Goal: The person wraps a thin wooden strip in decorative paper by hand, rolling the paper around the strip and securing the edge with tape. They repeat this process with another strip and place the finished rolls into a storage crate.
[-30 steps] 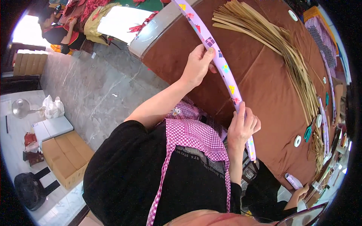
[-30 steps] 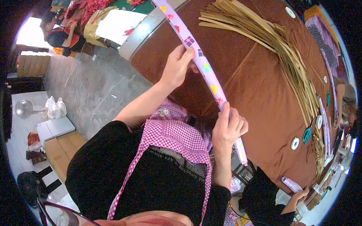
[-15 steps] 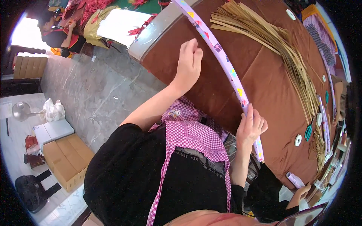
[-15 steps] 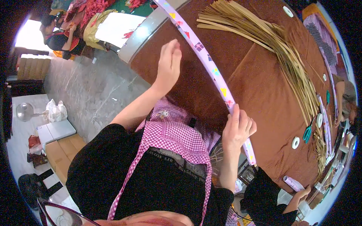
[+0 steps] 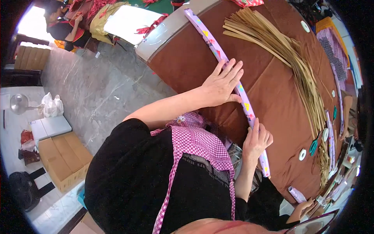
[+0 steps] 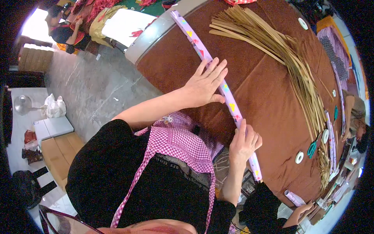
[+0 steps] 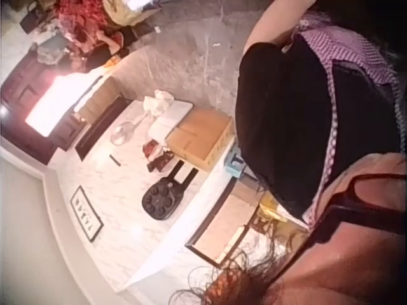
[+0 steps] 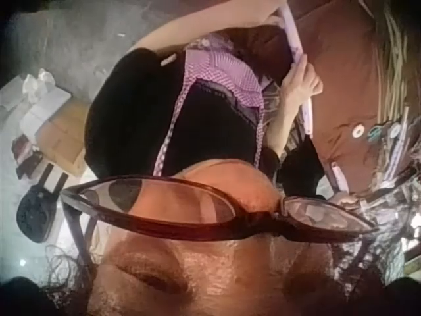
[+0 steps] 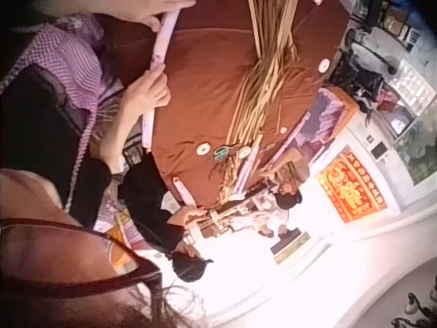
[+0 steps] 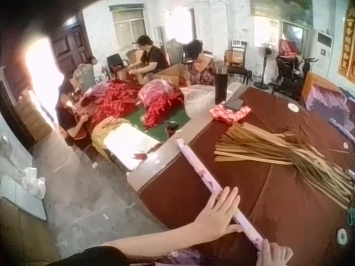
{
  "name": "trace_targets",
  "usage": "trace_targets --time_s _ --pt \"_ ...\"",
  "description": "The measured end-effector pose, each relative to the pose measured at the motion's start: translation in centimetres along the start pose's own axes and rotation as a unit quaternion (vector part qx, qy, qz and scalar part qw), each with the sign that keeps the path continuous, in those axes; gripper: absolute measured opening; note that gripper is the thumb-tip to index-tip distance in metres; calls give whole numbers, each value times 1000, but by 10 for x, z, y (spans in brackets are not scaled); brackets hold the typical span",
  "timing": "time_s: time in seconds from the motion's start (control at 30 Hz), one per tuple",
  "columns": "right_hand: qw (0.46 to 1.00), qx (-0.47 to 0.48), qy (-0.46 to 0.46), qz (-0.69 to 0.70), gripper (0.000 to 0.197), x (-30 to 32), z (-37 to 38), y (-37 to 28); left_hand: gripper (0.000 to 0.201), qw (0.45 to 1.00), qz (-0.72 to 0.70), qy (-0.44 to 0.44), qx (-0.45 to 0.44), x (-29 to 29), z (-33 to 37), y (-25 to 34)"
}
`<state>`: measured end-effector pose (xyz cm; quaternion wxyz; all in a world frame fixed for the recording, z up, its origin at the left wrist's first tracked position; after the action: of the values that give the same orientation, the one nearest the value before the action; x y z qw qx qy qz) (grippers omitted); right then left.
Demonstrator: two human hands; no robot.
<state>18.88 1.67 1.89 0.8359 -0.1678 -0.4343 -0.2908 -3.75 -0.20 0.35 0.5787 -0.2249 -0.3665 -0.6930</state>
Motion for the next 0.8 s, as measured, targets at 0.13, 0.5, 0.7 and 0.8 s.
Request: trace_targets --time_s 0.13,0.5,0.7,0.8 --pt "1000 -5 -7 0 49 0 0 1 91 1000 6 6 1 3 -1 -5" --pt "1000 -15 -22 -3 47 0 0 3 91 998 52 -23 33 7 -8 -48" --pt "1000 -18 -23 -3 48 -1 -2 4 90 996 70 -36 32 7 -9 -52" --pt "1000 -14 -19 -10 48 -1 0 3 91 994 83 -56 48 7 -10 -59"
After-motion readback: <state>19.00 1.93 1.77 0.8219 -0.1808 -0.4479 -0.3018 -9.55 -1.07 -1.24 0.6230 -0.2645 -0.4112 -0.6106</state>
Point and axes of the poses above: each hand's wrist, its own z-axis towards the middle knuckle, its own x-axis out of the back of the hand, y = z × x, the point moved 6 cm from there along z, towards the middle knuckle, and after that the axes turned 12 degrees about y, right-handed, at the moved point
